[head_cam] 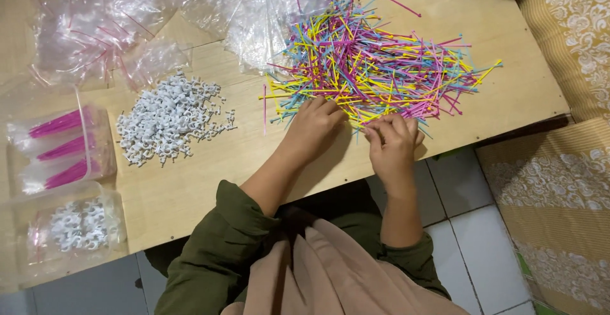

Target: Sorting yellow plastic sticks from a multi-colored pile and packing them into small plastic bags.

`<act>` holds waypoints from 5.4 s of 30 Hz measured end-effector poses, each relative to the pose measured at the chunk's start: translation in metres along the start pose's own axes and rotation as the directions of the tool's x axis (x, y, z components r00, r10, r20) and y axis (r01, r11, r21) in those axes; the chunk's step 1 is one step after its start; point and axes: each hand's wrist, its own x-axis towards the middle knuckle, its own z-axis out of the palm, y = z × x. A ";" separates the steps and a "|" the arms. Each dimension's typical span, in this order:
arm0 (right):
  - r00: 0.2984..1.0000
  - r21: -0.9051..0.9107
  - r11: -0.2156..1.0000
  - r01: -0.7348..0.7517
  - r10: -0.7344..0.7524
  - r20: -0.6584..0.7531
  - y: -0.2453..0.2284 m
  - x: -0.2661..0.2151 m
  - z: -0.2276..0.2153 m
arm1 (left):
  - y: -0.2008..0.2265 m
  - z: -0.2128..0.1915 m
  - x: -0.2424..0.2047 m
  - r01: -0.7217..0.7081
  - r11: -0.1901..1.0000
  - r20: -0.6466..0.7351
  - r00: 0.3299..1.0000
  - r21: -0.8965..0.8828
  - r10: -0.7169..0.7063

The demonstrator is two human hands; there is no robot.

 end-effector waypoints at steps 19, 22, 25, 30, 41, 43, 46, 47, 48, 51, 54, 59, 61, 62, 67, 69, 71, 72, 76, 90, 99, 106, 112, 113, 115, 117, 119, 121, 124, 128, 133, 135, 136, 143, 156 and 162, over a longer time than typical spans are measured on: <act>0.983 0.353 0.935 0.041 0.025 -0.181 -0.051 0.036 -0.005 | -0.003 -0.028 0.010 0.211 0.901 -0.208 0.929 -0.378 -0.304; 0.984 0.438 0.893 0.101 -0.023 -0.179 -0.061 0.036 -0.006 | 0.008 -0.037 0.013 0.292 0.674 -0.076 0.885 -0.679 -0.460; 0.992 0.511 0.853 0.102 -0.048 -0.119 -0.069 0.032 -0.004 | 0.018 -0.035 0.015 0.271 0.438 0.020 0.868 -0.857 -0.497; 0.987 0.656 0.745 0.116 -0.012 -0.160 -0.079 0.029 -0.010 | 0.032 -0.049 0.000 0.279 0.216 0.121 0.829 -0.936 -0.546; 0.928 0.466 0.870 0.164 -0.297 0.227 -0.090 -0.003 0.001 | 0.045 -0.116 -0.096 0.536 0.766 0.115 0.838 -0.354 -0.533; 0.913 0.408 0.897 0.169 -0.299 0.279 -0.091 -0.010 0.005 | 0.045 -0.121 -0.103 0.549 0.795 0.167 0.836 -0.259 -0.523; 0.885 0.329 0.931 0.160 -0.283 0.370 -0.093 -0.010 0.007 | 0.042 -0.126 -0.101 0.605 0.790 0.285 0.778 -0.099 -0.560; 0.888 0.314 0.935 0.163 -0.278 0.366 -0.094 -0.005 0.005 | 0.040 -0.126 -0.099 0.605 0.793 0.294 0.773 -0.072 -0.563; 0.891 0.300 0.939 0.167 -0.275 0.363 -0.096 -0.001 0.004 | 0.037 -0.126 -0.097 0.605 0.795 0.302 0.766 -0.043 -0.567; 0.916 0.239 0.955 0.178 -0.250 0.315 -0.094 0.014 0.010 | 0.029 -0.132 -0.068 0.606 0.795 0.284 0.759 0.023 -0.587; 0.918 0.181 0.960 0.211 -0.258 0.300 -0.092 0.038 0.022 | 0.010 -0.130 -0.048 0.488 0.857 0.155 0.846 0.163 -0.511; 0.880 0.105 0.967 0.233 -0.256 0.401 -0.108 0.075 0.044 | -0.060 -0.092 -0.024 0.453 0.852 0.017 0.881 0.263 -0.473; 0.871 0.072 0.968 0.238 -0.246 0.425 -0.110 0.085 0.066 | -0.080 -0.084 -0.014 0.443 0.852 -0.014 0.889 0.279 -0.458; 0.864 0.041 0.972 0.231 -0.224 0.451 -0.106 0.088 0.082 | -0.090 -0.077 -0.012 0.458 0.850 -0.023 0.883 0.261 -0.468; 0.863 -0.054 0.971 0.235 -0.183 0.470 -0.105 0.092 0.120 | -0.098 -0.073 -0.008 0.429 0.863 -0.056 0.901 0.268 -0.430; 0.879 -0.069 0.976 0.206 -0.154 0.451 -0.111 0.092 0.119 | -0.093 -0.081 -0.005 0.348 0.902 -0.051 0.936 0.255 -0.347; 0.895 -0.087 0.974 0.210 -0.156 0.417 -0.113 0.091 0.125 | -0.094 -0.079 -0.005 0.335 0.904 -0.070 0.942 0.267 -0.328; 0.910 -0.103 0.972 0.212 -0.157 0.383 -0.114 0.090 0.129 | -0.094 -0.078 -0.006 0.321 0.905 -0.087 0.947 0.280 -0.309; 0.927 -0.133 0.963 0.235 -0.181 0.329 -0.110 0.084 0.141 | -0.097 -0.077 -0.007 0.298 0.900 -0.109 0.954 0.318 -0.278; 0.937 0.237 0.940 0.246 -0.293 0.190 -0.129 0.087 0.068 | -0.068 -0.149 -0.034 0.221 0.915 -0.214 0.965 0.336 -0.155; 0.925 0.339 0.893 0.294 -0.355 0.132 -0.117 0.055 0.032 | -0.002 -0.163 -0.072 0.292 0.956 -0.238 0.928 -0.016 -0.287; 0.880 0.276 0.930 0.242 -0.330 0.343 -0.085 0.015 0.015 | 0.012 -0.109 -0.119 0.419 0.895 0.031 0.907 -0.152 -0.420; 0.908 0.246 0.958 0.150 -0.231 0.348 -0.064 0.016 0.011 | 0.017 -0.110 -0.097 0.476 0.875 0.201 0.869 -0.092 -0.452; 0.928 0.208 0.967 0.146 -0.206 0.309 -0.060 0.020 0.015 | 0.014 -0.109 -0.090 0.469 0.882 0.191 0.871 -0.053 -0.452; 0.946 0.170 0.976 0.138 -0.181 0.269 -0.052 0.026 0.027 | 0.007 -0.102 -0.075 0.461 0.887 0.183 0.874 -0.014 -0.451; 0.954 0.103 0.984 0.146 -0.167 0.249 -0.044 0.035 0.044 | -0.002 -0.089 -0.056 0.416 0.901 0.060 0.903 0.122 -0.425; 0.955 0.084 0.985 0.152 -0.168 0.242 -0.047 0.043 0.054 | -0.010 -0.079 -0.040 0.378 0.914 -0.018 0.925 0.148 -0.380; 0.953 0.067 0.985 0.159 -0.171 0.248 -0.059 0.045 0.052 | -0.019 -0.063 -0.033 0.353 0.919 -0.090 0.935 0.173 -0.342; 0.950 0.050 0.992 0.112 -0.122 0.287 -0.080 0.048 0.042 | -0.037 -0.041 -0.031 0.304 0.921 -0.179 0.947 0.243 -0.266; 0.944 0.012 0.993 0.117 -0.115 0.309 -0.072 0.047 0.054 | -0.044 -0.033 -0.035 0.317 0.911 -0.183 0.944 0.264 -0.275; 0.939 -0.030 0.985 0.172 -0.155 0.307 -0.073 0.042 0.060 | -0.048 -0.030 -0.040 0.326 0.907 -0.182 0.941 0.268 -0.285; 0.935 -0.044 0.983 0.177 -0.154 0.319 -0.063 0.040 0.071 | -0.049 -0.030 -0.041 0.322 0.909 -0.163 0.944 0.265 -0.287; 0.935 -0.043 0.983 0.178 -0.156 0.319 -0.064 0.040 0.069 | -0.046 -0.035 -0.041 0.323 0.908 -0.164 0.944 0.266 -0.288; 0.953 0.040 0.976 0.216 -0.219 0.208 -0.077 0.040 0.054 | -0.026 -0.068 -0.043 0.360 0.904 -0.161 0.930 0.229 -0.330; 0.913 0.165 0.954 0.251 -0.290 0.288 -0.090 0.009 0.020 | 0.013 -0.117 -0.090 0.408 0.908 0.070 0.907 0.091 -0.414; 0.852 0.152 0.974 0.171 -0.223 0.474 -0.098 0.009 -0.001 | 0.023 -0.125 -0.097 0.455 0.890 0.221 0.865 0.038 -0.451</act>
